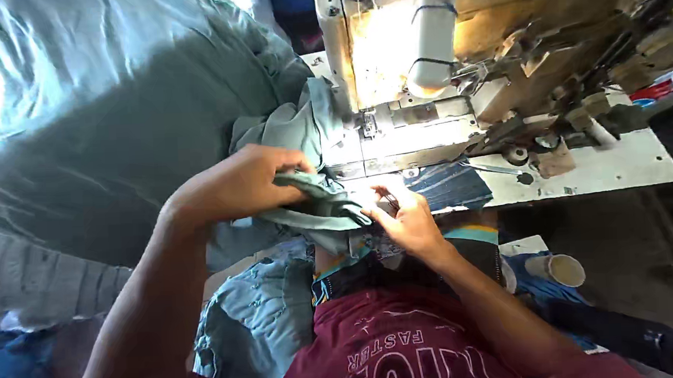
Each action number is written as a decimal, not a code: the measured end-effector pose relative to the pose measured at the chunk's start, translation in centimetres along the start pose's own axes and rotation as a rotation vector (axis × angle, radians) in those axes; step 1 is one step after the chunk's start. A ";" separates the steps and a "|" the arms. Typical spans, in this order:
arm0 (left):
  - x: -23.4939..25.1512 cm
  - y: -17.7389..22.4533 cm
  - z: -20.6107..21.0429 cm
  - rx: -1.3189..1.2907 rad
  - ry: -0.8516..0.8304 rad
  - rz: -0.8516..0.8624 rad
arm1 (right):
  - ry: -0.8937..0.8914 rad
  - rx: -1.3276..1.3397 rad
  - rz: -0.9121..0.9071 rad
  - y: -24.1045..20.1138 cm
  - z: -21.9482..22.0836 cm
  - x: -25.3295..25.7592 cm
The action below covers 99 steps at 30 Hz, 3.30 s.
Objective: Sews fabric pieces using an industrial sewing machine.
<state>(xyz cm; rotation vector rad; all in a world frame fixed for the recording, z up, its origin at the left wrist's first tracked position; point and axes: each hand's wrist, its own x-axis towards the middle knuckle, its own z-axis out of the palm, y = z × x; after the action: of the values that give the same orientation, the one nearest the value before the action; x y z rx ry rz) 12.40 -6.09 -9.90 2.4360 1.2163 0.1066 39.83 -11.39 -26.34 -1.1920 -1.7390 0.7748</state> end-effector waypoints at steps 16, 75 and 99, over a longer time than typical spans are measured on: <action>2.9 -6.7 8.3 0.418 0.180 -0.199 | -0.230 -0.147 -0.052 -0.3 5.0 3.1; 16.5 -2.9 6.0 -0.067 0.607 0.026 | 0.239 0.531 0.099 1.6 -1.6 4.0; 17.7 -4.6 6.1 -0.252 0.535 0.037 | 0.245 0.440 0.060 0.7 -1.0 3.3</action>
<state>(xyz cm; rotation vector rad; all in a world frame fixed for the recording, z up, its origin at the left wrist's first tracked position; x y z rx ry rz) 21.39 8.16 -19.33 2.2723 1.2687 0.9140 40.41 -8.03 -25.50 -0.9911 -1.2556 0.9450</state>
